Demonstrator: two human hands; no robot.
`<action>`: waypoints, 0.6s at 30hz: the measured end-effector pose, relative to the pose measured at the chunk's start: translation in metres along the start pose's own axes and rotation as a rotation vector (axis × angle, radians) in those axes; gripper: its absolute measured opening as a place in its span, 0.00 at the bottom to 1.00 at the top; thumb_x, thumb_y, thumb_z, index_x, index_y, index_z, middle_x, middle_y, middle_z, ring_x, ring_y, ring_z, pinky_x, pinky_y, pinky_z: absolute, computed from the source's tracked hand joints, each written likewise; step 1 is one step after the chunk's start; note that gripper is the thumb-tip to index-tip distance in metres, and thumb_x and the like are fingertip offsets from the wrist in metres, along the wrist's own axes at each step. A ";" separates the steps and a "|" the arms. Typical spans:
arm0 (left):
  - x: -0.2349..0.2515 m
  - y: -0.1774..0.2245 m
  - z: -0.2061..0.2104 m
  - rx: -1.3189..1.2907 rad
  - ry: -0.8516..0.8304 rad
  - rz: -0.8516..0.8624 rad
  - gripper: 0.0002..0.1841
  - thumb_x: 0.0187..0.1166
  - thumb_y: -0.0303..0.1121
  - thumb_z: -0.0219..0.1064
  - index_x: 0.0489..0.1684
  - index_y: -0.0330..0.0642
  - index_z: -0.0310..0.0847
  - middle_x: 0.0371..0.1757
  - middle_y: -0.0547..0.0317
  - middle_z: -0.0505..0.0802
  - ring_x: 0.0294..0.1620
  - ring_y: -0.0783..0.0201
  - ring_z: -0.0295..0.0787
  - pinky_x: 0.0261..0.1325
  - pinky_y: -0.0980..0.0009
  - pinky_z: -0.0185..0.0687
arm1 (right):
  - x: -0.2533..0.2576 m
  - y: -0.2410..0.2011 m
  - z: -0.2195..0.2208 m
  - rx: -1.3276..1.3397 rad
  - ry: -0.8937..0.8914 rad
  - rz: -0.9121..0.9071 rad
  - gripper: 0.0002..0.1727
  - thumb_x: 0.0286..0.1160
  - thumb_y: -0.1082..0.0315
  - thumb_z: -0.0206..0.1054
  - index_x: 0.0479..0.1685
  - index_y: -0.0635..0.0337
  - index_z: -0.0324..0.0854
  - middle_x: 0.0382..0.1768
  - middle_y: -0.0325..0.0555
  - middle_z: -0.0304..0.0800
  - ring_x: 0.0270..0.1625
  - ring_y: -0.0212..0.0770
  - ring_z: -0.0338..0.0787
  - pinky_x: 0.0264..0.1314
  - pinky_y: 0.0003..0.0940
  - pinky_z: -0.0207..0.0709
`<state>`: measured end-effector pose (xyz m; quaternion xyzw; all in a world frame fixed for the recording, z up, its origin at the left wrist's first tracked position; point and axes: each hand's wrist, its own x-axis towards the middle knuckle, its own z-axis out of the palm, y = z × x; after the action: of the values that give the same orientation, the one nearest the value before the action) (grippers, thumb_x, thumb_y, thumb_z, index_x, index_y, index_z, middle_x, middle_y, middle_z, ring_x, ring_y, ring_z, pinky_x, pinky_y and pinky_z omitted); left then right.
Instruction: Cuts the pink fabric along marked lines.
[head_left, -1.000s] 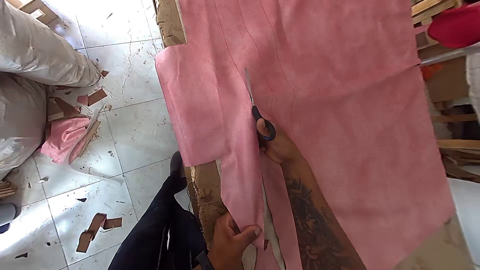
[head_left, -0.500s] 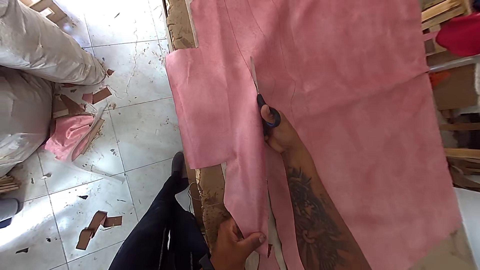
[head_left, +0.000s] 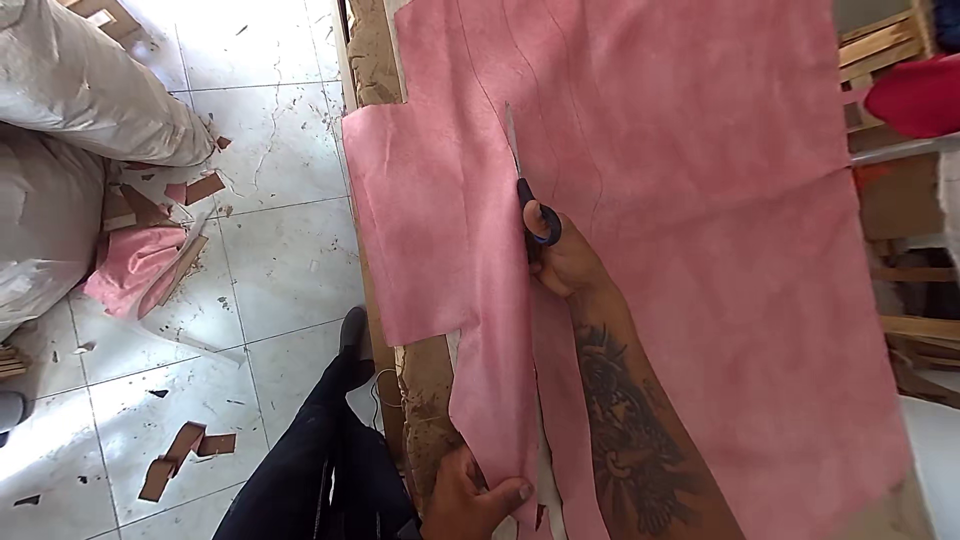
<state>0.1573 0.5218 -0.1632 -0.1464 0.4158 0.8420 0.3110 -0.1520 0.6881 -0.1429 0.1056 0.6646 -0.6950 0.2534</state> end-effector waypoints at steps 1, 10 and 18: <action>0.000 0.000 0.000 -0.003 -0.002 0.000 0.16 0.71 0.27 0.80 0.51 0.28 0.85 0.43 0.48 0.98 0.44 0.56 0.98 0.56 0.56 0.96 | 0.001 0.000 0.002 -0.002 0.015 -0.001 0.24 0.74 0.38 0.71 0.42 0.52 0.83 0.21 0.39 0.80 0.15 0.28 0.75 0.14 0.21 0.70; -0.003 0.003 -0.001 -0.001 -0.005 -0.018 0.16 0.71 0.27 0.80 0.51 0.27 0.85 0.43 0.49 0.98 0.45 0.57 0.98 0.57 0.57 0.95 | 0.010 -0.003 0.008 -0.012 0.065 -0.002 0.19 0.79 0.47 0.71 0.35 0.55 0.83 0.18 0.39 0.79 0.13 0.28 0.73 0.13 0.21 0.69; -0.003 0.001 -0.001 0.040 -0.002 0.006 0.17 0.71 0.28 0.80 0.52 0.28 0.85 0.44 0.50 0.98 0.46 0.58 0.98 0.59 0.57 0.95 | 0.048 -0.030 0.008 0.043 -0.019 -0.059 0.30 0.79 0.31 0.60 0.62 0.46 0.82 0.37 0.39 0.90 0.31 0.31 0.89 0.29 0.27 0.84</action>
<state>0.1588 0.5191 -0.1619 -0.1379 0.4327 0.8345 0.3119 -0.2061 0.6697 -0.1395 0.0846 0.6500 -0.7171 0.2369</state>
